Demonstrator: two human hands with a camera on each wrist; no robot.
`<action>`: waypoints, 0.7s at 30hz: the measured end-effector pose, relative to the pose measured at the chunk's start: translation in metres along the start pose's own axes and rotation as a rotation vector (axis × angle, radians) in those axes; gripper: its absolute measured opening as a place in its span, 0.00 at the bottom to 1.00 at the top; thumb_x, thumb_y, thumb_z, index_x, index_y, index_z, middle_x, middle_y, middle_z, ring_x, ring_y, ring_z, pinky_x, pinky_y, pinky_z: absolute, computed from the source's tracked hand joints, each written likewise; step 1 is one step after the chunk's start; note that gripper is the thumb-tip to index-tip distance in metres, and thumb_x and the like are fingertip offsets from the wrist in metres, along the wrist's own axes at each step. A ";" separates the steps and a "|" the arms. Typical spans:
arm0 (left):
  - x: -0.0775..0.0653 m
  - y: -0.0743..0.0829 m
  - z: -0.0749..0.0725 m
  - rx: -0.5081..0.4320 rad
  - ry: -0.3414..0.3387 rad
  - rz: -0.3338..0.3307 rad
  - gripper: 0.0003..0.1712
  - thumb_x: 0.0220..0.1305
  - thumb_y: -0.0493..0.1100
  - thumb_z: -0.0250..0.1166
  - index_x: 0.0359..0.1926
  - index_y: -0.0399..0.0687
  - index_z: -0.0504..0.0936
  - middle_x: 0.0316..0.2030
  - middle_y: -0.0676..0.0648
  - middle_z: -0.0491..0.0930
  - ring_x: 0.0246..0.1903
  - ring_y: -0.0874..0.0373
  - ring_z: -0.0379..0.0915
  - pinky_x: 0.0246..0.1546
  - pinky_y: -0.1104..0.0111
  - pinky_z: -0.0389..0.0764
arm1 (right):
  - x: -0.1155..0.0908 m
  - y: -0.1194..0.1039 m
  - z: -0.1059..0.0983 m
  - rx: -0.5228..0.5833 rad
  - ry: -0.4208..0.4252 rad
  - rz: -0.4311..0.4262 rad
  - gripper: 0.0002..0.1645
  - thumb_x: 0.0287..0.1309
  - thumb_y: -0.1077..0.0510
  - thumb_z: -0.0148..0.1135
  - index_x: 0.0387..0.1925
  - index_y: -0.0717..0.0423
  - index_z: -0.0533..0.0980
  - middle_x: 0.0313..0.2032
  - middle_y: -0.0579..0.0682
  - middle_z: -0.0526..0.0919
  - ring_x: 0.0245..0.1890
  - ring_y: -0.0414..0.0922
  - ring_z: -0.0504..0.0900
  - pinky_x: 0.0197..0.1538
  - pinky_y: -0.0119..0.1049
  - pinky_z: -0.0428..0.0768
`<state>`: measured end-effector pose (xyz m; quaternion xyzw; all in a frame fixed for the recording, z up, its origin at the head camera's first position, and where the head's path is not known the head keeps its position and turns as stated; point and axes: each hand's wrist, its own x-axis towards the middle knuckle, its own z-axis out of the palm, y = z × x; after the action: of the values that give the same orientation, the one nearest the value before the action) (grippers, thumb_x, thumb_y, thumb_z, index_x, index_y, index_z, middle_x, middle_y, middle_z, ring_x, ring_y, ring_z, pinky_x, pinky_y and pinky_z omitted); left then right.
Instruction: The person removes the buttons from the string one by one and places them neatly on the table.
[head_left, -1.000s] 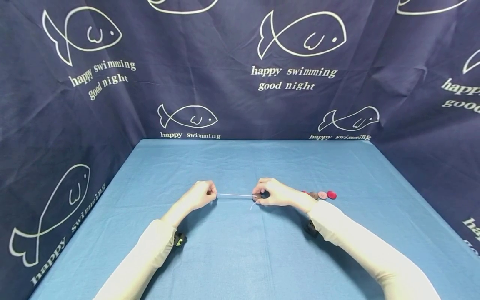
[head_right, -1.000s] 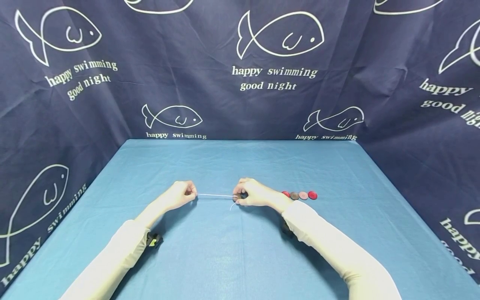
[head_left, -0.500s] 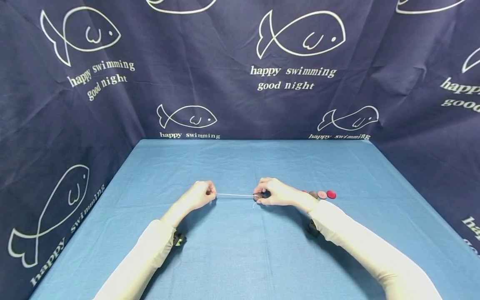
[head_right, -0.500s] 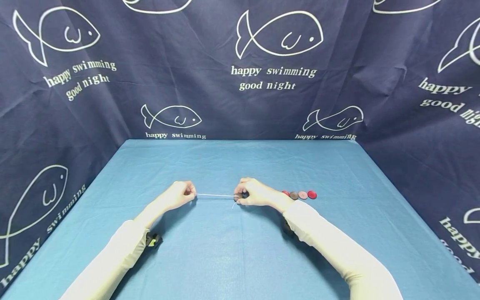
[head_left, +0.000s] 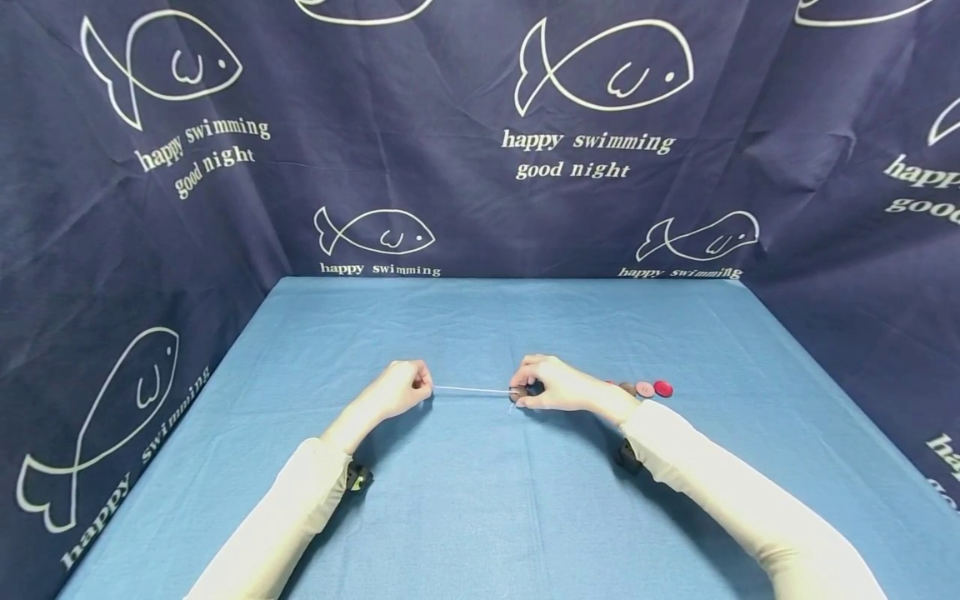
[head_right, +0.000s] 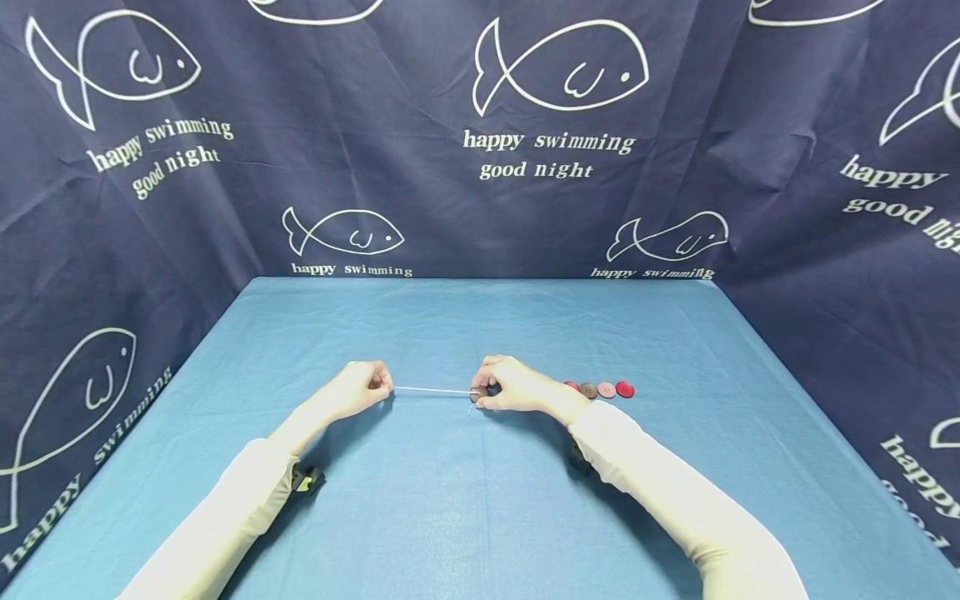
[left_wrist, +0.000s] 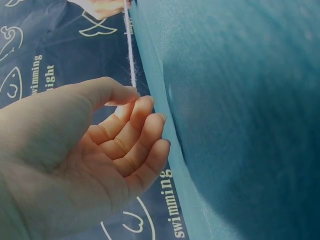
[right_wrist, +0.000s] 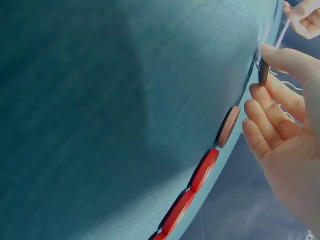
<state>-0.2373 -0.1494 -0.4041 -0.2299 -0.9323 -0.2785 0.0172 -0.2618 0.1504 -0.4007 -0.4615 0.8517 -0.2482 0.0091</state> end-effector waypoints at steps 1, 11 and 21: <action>0.000 0.000 0.000 -0.001 -0.001 -0.001 0.04 0.55 0.33 0.59 0.26 0.43 0.76 0.20 0.51 0.75 0.21 0.65 0.66 0.26 0.73 0.70 | 0.000 0.000 0.000 -0.002 0.003 -0.004 0.09 0.48 0.60 0.68 0.35 0.55 0.81 0.31 0.49 0.77 0.34 0.45 0.75 0.41 0.33 0.73; 0.001 0.000 0.000 0.023 0.006 0.012 0.04 0.55 0.34 0.59 0.26 0.43 0.76 0.20 0.52 0.76 0.21 0.65 0.67 0.27 0.73 0.71 | -0.003 0.001 -0.002 -0.007 0.007 0.007 0.10 0.47 0.60 0.69 0.35 0.55 0.81 0.30 0.48 0.77 0.35 0.45 0.75 0.42 0.34 0.73; 0.000 -0.001 0.000 0.014 0.006 0.002 0.04 0.56 0.34 0.58 0.26 0.43 0.76 0.20 0.51 0.75 0.21 0.64 0.67 0.27 0.73 0.71 | -0.005 0.002 -0.002 -0.019 -0.003 0.011 0.12 0.47 0.60 0.69 0.37 0.57 0.81 0.31 0.49 0.77 0.35 0.46 0.75 0.42 0.34 0.73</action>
<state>-0.2383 -0.1506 -0.4045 -0.2299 -0.9340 -0.2727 0.0219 -0.2608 0.1562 -0.4009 -0.4573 0.8564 -0.2395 0.0075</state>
